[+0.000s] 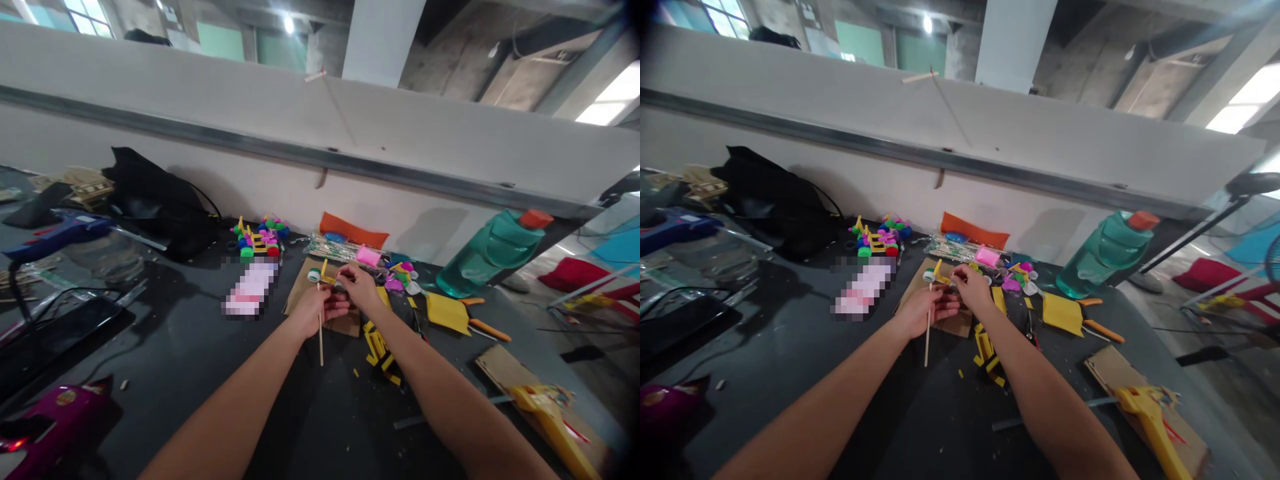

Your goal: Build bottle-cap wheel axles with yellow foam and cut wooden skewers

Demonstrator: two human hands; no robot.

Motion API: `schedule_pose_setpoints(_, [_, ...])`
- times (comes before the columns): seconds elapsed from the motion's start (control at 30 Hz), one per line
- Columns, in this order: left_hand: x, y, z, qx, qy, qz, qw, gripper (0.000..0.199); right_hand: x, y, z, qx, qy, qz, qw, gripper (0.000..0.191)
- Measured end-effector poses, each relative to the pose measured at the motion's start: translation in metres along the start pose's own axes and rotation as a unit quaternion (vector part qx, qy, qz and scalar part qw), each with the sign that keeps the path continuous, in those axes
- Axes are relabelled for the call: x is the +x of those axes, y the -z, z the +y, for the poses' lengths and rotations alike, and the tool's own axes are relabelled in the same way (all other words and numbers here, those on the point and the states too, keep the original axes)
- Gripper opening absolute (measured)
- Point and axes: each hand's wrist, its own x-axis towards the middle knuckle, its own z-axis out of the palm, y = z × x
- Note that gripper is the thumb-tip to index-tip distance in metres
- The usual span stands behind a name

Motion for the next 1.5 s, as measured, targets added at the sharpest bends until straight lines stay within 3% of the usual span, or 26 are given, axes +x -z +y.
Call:
schedule_pose_setpoints(0.97, [-0.0007, -0.0023, -0.002, 0.01, -0.009, 0.008, 1.0, 0.011, 0.0001, -0.0004, 0.0021, -0.075, 0.018, 0.018, 0.997, 0.008])
schedule_pose_setpoints(1.5, [0.0009, -0.001, -0.0022, 0.01, -0.005, -0.004, 1.0, 0.016, -0.001, -0.0044, 0.0059, -0.065, 0.042, 0.013, 0.997, 0.008])
